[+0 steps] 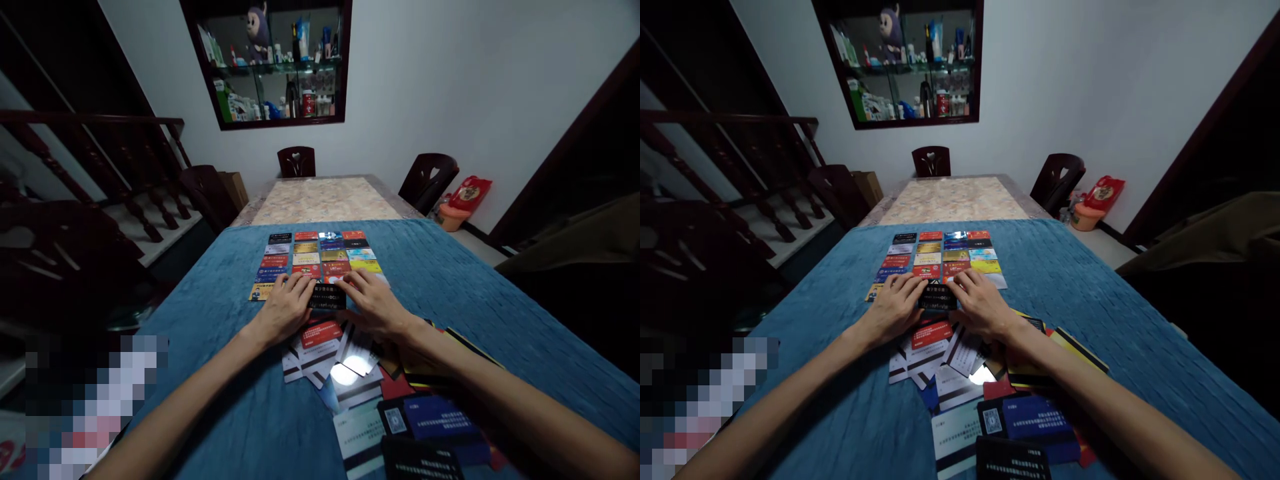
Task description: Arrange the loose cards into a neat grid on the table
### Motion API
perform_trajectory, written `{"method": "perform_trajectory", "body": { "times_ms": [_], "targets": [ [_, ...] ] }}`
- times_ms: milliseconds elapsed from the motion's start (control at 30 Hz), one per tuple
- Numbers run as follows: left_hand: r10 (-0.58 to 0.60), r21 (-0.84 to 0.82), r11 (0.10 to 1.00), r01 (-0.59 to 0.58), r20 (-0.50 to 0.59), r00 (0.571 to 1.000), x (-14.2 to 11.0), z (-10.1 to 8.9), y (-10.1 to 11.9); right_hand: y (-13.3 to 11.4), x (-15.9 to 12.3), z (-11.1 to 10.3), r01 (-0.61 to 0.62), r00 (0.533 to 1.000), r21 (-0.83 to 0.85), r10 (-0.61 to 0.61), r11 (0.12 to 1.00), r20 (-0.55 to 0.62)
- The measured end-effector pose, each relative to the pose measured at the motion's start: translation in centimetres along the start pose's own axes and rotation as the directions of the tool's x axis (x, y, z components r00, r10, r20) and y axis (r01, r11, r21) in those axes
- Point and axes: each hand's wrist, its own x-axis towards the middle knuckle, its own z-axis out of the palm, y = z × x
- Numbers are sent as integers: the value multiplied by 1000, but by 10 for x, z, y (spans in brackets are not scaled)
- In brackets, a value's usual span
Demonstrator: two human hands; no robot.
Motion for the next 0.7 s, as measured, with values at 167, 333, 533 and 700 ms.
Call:
{"method": "perform_trajectory", "body": {
  "times_ms": [167, 333, 533, 700],
  "targets": [
    [-10, 13, 1000, 9, 105, 994, 14, -9, -26, 18, 28, 5, 46, 997, -8, -45, 999, 61],
    [-49, 61, 997, 39, 186, 981, 27, -12, -58, 34, 64, 18, 38, 991, -31, -34, 999, 132],
    [-102, 81, 993, 84, 237, 966, 43, -10, -100, 49, 112, 32, -12, 985, -56, 21, 998, 173],
    [-165, 83, 986, 147, 269, 949, 57, 4, -134, 63, 148, 49, -102, 962, -77, 118, 992, 245]
  ]
}}
